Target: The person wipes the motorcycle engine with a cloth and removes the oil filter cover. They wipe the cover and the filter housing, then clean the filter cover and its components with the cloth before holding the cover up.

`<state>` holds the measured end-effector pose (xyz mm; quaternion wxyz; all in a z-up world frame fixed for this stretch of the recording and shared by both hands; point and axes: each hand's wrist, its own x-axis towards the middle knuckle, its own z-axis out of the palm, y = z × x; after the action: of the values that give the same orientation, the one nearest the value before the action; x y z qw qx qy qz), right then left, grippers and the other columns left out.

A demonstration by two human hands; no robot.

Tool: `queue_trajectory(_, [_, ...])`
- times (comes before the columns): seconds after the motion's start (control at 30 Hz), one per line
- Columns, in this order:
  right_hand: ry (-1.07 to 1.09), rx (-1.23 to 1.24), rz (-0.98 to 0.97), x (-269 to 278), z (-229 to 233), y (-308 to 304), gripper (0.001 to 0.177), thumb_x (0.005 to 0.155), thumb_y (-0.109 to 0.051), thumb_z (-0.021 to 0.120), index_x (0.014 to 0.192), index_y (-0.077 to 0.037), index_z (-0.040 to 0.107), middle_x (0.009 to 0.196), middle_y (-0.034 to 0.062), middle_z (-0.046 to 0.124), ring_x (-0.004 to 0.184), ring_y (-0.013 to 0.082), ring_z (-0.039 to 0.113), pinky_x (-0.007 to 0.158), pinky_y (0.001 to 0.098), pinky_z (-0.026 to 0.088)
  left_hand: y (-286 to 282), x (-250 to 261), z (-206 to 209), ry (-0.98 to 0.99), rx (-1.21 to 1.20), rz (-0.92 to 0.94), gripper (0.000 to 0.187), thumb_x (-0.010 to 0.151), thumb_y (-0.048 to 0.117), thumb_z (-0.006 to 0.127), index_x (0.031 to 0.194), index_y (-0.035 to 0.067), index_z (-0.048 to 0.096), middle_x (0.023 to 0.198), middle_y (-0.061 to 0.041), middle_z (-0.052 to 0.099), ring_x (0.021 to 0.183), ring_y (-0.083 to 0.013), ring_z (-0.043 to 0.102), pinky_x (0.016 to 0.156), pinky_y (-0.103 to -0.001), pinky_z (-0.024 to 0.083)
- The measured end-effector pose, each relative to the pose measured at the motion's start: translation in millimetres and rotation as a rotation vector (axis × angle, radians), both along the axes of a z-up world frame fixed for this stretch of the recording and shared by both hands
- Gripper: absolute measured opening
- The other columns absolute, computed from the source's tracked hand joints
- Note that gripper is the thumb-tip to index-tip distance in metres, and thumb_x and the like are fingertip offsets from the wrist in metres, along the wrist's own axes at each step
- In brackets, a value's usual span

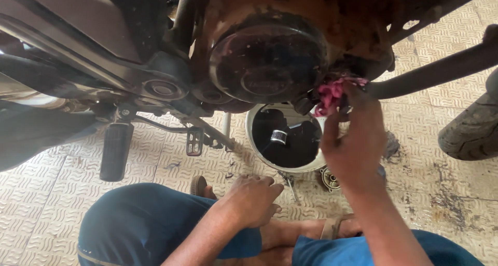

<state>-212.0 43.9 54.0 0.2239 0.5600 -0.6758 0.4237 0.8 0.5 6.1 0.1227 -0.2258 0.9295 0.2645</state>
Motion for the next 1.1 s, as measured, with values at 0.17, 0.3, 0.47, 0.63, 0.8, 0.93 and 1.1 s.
queue_trajectory(0.17, [0.161,0.123,-0.046,17.5,2.1,-4.2,0.064,0.090,-0.004,0.070,0.146,0.008,0.041,0.130,0.0302,0.060,0.116,0.0444,0.055,0.083,0.0479,0.052,-1.9,1.8,0.2,0.006,0.007,0.011,0.039,0.091,0.030,0.067,0.123,0.008,0.063,0.118,-0.018,0.065,0.110,-0.0410,0.064,0.094,-0.056,0.048])
queue_trajectory(0.3, [0.312,0.250,-0.177,18.6,-3.4,-5.5,0.071,0.086,-0.008,0.071,0.148,0.011,0.042,0.129,0.0221,0.065,0.125,0.0436,0.049,0.097,0.0560,0.040,-2.9,3.8,0.4,0.038,0.002,0.026,0.040,0.090,0.029,0.068,0.123,0.008,0.063,0.118,-0.018,0.065,0.110,-0.0415,0.064,0.093,-0.057,0.048])
queue_trajectory(0.47, [0.390,0.196,-0.167,15.1,-8.2,-10.8,0.063,0.088,-0.007,0.069,0.145,0.006,0.047,0.136,0.0225,0.065,0.129,0.0416,0.048,0.099,0.0544,0.038,-3.6,4.7,-0.8,0.038,-0.008,0.026,0.039,0.089,0.029,0.069,0.122,0.008,0.063,0.119,-0.018,0.065,0.110,-0.0415,0.063,0.093,-0.057,0.047])
queue_trajectory(0.63, [0.455,0.298,-0.297,26.5,8.5,-11.4,0.055,0.085,-0.014,0.071,0.134,0.007,0.055,0.119,0.0171,0.070,0.117,0.0409,0.055,0.083,0.0507,0.036,-2.7,6.8,5.4,0.037,0.010,0.034,0.038,0.090,0.029,0.069,0.121,0.008,0.064,0.119,-0.018,0.066,0.111,-0.0405,0.063,0.092,-0.056,0.048])
queue_trajectory(0.8, [0.436,0.291,-0.296,27.6,24.2,-10.4,0.031,0.086,-0.013,0.071,0.113,-0.001,0.059,0.094,0.0095,0.071,0.096,0.0339,0.061,0.080,0.0491,0.037,-0.8,7.7,3.5,0.026,0.012,0.047,0.041,0.090,0.030,0.069,0.124,0.008,0.063,0.121,-0.018,0.066,0.112,-0.0404,0.064,0.092,-0.056,0.048])
queue_trajectory(0.93, [0.451,0.318,-0.316,22.0,20.5,-12.7,0.027,0.090,-0.013,0.069,0.113,0.000,0.062,0.085,0.0086,0.069,0.083,0.0263,0.067,0.076,0.0452,0.041,0.1,7.4,-1.1,0.020,0.007,0.035,0.044,0.089,0.032,0.069,0.126,0.009,0.062,0.121,-0.018,0.065,0.111,-0.0405,0.064,0.092,-0.056,0.049])
queue_trajectory(1.1, [0.215,0.280,-0.145,-1.0,31.0,-11.3,0.013,0.099,-0.010,0.070,0.109,-0.004,0.064,0.086,0.0118,0.071,0.076,0.0312,0.068,0.076,0.0431,0.048,1.2,2.8,-0.1,0.005,0.013,0.028,0.041,0.089,0.031,0.069,0.123,0.009,0.063,0.120,-0.017,0.066,0.112,-0.0405,0.064,0.093,-0.056,0.048])
